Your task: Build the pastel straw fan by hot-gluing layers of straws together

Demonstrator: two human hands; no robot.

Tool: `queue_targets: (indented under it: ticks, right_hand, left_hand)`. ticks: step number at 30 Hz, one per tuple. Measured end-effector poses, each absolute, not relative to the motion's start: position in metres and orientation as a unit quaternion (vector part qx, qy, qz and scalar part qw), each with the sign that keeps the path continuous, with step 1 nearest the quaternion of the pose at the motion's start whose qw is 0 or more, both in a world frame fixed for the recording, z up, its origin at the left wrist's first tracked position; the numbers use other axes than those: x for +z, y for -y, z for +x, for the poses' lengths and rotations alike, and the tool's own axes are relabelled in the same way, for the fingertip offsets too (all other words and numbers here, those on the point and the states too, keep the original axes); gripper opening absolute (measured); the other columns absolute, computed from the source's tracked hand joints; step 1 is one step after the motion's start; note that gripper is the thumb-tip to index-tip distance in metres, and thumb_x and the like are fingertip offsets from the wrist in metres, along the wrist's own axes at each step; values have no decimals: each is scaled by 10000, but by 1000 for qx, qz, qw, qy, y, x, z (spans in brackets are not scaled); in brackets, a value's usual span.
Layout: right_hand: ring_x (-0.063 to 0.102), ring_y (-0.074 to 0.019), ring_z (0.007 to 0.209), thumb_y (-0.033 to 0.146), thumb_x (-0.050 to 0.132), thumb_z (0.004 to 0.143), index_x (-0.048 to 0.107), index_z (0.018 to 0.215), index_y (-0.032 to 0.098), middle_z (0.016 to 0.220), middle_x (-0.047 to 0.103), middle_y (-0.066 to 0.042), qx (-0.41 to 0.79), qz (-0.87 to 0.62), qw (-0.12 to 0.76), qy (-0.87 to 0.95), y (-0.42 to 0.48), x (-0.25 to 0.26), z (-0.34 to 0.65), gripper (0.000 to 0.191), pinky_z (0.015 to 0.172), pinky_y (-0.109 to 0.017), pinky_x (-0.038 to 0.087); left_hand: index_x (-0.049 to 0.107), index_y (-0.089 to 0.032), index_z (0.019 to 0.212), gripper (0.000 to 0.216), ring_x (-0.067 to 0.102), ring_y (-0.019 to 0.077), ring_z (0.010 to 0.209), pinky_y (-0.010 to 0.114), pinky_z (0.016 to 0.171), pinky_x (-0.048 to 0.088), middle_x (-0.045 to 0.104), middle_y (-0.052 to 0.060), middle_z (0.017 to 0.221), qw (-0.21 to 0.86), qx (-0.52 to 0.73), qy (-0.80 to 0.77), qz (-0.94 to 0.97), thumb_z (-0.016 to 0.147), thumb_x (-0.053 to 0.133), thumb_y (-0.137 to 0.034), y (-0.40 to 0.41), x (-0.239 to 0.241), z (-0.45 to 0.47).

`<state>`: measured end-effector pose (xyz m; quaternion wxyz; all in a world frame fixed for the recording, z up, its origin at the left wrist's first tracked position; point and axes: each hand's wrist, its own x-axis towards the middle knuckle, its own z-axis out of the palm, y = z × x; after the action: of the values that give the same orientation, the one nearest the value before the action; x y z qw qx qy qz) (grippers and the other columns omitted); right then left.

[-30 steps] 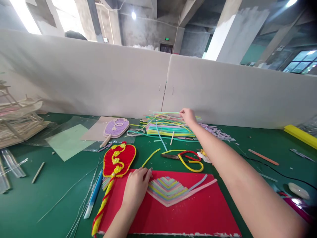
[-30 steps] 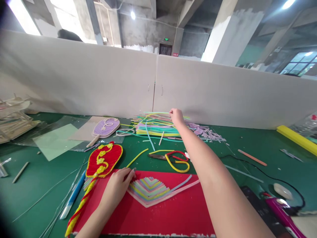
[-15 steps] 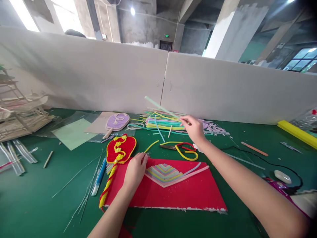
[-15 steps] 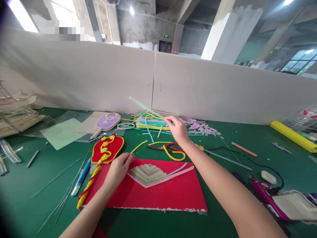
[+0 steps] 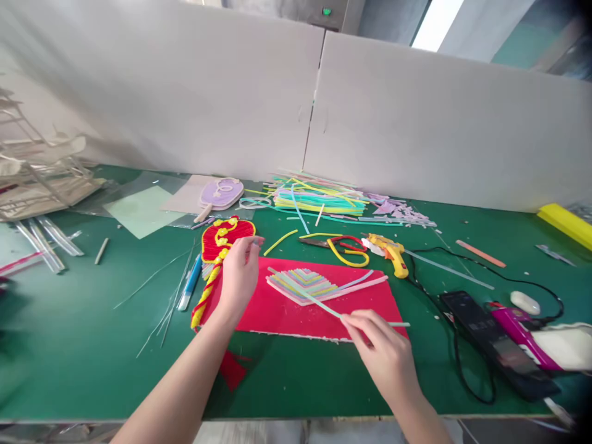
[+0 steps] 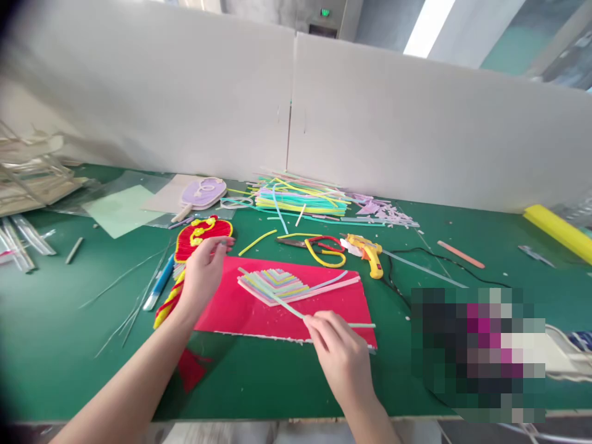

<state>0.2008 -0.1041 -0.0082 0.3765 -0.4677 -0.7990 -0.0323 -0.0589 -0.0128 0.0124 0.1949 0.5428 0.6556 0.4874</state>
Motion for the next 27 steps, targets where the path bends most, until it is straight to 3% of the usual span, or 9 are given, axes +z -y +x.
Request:
queue_targets:
  ticks: [6,12,18,27]
  right_hand:
    - [681,-155,719,120,564,882,638,923,261,805,695,-20,-22,-470,363,804,108,-14,199,164,681,-257,527]
    - [676,-168,721,140,547,888,658,927,275,796,695,-26,-17,-483,337,808,105,-19,197,179,680,-274,527]
    - [659,-133,715,120,533,902,678,906,198,798,690,-37,-28,-479,342,808,116,-24,195,165,736,-234,484]
    - [660,-124,748,85,587,870,676,915,181,825,691,-34,-13,-469,357,808,118,-26,203,139,768,-226,490]
  left_hand:
    - [534,-234,1266,369,498,229,1255,378,1045,409,558,82,1332,159,355,-604,695,956,364,-339,82,26,-31]
    - [266,-263,1466,529,378,261,1367,452,1063,414,404,102,1489,124,235,-607,749,963,370,-390,122,-10,-28]
    - [168,-205,1498,592,390,286,1354,465,1028,453,355,155,1509,34,185,-606,773,965,376,-356,128,-28,-28]
    - [170,-143,1497,612,387,294,1355,458,1003,477,372,176,1493,-9,174,-594,786,965,379,-360,131,-29,-26]
